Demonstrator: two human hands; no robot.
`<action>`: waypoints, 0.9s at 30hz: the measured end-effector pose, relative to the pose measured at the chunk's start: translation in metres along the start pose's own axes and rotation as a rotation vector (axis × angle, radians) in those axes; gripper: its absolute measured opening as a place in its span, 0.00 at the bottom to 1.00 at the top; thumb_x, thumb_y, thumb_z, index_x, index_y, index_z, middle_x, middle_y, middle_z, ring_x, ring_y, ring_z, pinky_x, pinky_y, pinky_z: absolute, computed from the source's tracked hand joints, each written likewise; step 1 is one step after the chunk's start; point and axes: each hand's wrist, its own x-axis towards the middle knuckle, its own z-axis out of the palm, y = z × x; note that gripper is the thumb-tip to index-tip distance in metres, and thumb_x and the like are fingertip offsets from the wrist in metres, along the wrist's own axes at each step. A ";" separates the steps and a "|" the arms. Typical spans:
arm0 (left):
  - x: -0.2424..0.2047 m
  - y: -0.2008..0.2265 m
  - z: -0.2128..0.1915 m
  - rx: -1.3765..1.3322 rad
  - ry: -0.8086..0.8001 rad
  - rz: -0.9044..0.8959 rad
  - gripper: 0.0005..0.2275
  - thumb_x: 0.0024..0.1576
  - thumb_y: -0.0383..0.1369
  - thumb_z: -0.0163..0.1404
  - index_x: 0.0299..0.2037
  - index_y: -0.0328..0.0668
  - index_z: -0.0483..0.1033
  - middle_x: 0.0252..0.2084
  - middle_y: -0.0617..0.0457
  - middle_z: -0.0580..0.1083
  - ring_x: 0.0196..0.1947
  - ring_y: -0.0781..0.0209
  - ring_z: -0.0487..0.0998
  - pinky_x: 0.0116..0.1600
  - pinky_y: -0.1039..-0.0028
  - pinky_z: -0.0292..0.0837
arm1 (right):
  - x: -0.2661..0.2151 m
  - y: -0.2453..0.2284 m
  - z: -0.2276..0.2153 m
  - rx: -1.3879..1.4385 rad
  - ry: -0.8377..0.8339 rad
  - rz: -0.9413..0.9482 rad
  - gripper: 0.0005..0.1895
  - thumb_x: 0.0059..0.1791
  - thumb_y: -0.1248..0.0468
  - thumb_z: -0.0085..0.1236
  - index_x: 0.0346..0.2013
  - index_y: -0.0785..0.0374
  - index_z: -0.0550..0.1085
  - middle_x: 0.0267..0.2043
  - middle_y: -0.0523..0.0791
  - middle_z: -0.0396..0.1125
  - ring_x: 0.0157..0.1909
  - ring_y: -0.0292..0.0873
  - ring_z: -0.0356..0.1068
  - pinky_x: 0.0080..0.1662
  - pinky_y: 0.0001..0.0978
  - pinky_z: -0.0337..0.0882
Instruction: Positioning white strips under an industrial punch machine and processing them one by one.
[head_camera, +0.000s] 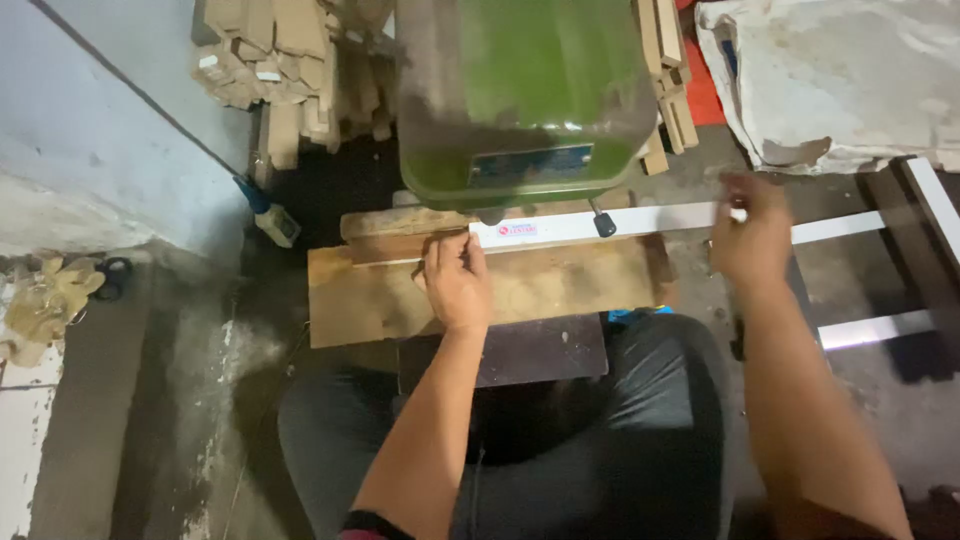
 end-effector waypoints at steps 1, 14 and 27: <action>0.002 -0.001 -0.002 -0.006 -0.001 0.005 0.03 0.57 0.37 0.57 0.34 0.61 0.75 0.30 0.63 0.71 0.32 0.60 0.78 0.39 0.68 0.69 | -0.005 0.047 0.007 -0.002 0.007 0.002 0.18 0.52 0.78 0.55 0.57 0.69 0.77 0.46 0.60 0.69 0.48 0.64 0.74 0.41 0.49 0.78; 0.033 -0.072 -0.061 0.039 -0.326 -0.397 0.06 0.63 0.31 0.52 0.43 0.40 0.81 0.39 0.44 0.79 0.43 0.44 0.82 0.48 0.59 0.76 | -0.050 0.014 0.044 0.081 -0.079 0.248 0.09 0.53 0.66 0.61 0.45 0.67 0.81 0.39 0.59 0.74 0.46 0.64 0.75 0.44 0.53 0.73; 0.068 -0.158 -0.115 0.214 -0.050 -0.355 0.05 0.66 0.28 0.54 0.45 0.32 0.78 0.40 0.42 0.74 0.42 0.40 0.79 0.46 0.57 0.79 | -0.065 -0.109 0.115 0.240 -0.192 0.367 0.09 0.47 0.56 0.66 0.41 0.45 0.85 0.38 0.52 0.77 0.48 0.61 0.75 0.47 0.48 0.72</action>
